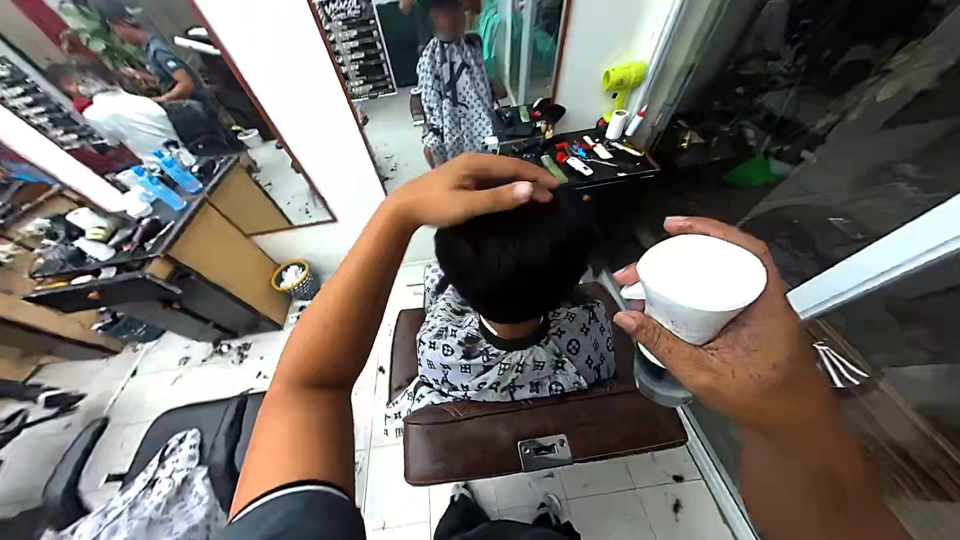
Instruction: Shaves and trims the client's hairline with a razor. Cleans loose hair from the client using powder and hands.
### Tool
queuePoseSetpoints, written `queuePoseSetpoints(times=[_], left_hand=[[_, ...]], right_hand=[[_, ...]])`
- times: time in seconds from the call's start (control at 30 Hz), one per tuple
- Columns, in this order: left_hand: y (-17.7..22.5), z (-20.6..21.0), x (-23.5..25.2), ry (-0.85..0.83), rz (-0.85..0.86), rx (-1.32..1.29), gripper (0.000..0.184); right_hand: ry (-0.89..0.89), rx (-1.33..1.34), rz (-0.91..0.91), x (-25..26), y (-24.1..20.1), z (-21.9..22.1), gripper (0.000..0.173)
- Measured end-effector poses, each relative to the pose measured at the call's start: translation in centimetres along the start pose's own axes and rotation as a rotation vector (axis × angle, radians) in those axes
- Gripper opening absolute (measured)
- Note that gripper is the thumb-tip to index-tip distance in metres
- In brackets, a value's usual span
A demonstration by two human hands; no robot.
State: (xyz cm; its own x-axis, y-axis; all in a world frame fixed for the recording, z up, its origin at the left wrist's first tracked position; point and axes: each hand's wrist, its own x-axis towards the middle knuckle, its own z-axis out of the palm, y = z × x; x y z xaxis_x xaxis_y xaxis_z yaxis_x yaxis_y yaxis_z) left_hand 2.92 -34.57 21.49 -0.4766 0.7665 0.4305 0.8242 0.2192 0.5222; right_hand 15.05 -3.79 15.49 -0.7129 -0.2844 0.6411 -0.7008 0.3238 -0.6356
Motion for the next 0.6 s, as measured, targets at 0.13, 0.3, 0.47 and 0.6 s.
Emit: queuePoseSetpoints(times=[0.13, 0.3, 0.47, 0.6], left_hand=[[-9.3, -0.3, 2.2, -0.222, -0.183, -0.127, 0.056], [-16.8, 1.5, -2.6, 0.280, -0.035, -0.209, 0.038], [-17.3, 0.1, -7.4, 0.219, -0.281, -0.841, 0.015], [-16.9, 2.7, -13.9, 0.401, -0.286, -1.258, 0.016]], right_hand=[[0.020, -0.170, 0.077, -0.8, -2.9, 2.4, 0.076], [0.201, -0.302, 0.230, -4.9, -7.0, 6.0, 0.081], [0.337, -0.332, 0.355, -4.9, -12.5, 13.2, 0.082], [0.363, -0.455, 0.430, -4.9, -15.7, 17.2, 0.085]])
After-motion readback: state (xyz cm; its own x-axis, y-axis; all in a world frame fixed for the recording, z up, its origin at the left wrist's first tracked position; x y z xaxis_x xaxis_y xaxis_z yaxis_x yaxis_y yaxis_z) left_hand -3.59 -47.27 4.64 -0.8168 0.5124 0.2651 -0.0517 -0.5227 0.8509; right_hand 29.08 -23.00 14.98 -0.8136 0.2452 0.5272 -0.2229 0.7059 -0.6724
